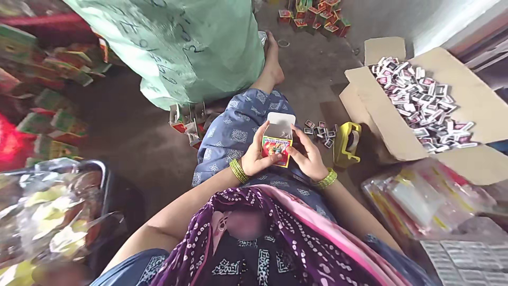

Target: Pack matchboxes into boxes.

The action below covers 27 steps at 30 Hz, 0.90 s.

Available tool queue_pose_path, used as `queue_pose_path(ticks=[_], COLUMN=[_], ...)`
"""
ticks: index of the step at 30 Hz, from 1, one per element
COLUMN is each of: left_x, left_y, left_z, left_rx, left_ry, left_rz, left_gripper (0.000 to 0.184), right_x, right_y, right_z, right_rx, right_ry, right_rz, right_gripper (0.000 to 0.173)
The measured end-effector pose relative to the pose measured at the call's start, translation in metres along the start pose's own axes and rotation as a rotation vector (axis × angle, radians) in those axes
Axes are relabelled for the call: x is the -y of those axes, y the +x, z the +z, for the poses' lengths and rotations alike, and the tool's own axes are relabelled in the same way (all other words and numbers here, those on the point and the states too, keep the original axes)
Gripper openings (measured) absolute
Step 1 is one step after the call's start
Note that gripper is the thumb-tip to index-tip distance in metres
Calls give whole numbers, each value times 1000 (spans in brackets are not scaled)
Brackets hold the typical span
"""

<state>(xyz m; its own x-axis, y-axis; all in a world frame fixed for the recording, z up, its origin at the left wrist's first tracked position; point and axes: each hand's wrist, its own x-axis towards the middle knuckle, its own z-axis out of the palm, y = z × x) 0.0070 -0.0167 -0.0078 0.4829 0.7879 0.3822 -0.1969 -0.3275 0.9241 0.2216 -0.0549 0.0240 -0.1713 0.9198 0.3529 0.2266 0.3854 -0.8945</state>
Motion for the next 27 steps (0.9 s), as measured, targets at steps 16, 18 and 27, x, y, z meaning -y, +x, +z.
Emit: queue_pose_path(ticks=[16,18,27], left_x=[-11,-10,-4], left_y=[-2,-2,-3], left_z=[2,1,-1], left_rx=[-35,-43,42], left_ry=[-152,-166,-83], left_rz=[-157,-177,-144], left_gripper=[55,75,67], right_x=[10,17,27], right_y=[7,10,17], right_z=[10,4,-4], right_rx=[-146,-159,167], right_ry=[230,333,-150], right_rz=[74,152,-84], right_gripper=[56,49,19])
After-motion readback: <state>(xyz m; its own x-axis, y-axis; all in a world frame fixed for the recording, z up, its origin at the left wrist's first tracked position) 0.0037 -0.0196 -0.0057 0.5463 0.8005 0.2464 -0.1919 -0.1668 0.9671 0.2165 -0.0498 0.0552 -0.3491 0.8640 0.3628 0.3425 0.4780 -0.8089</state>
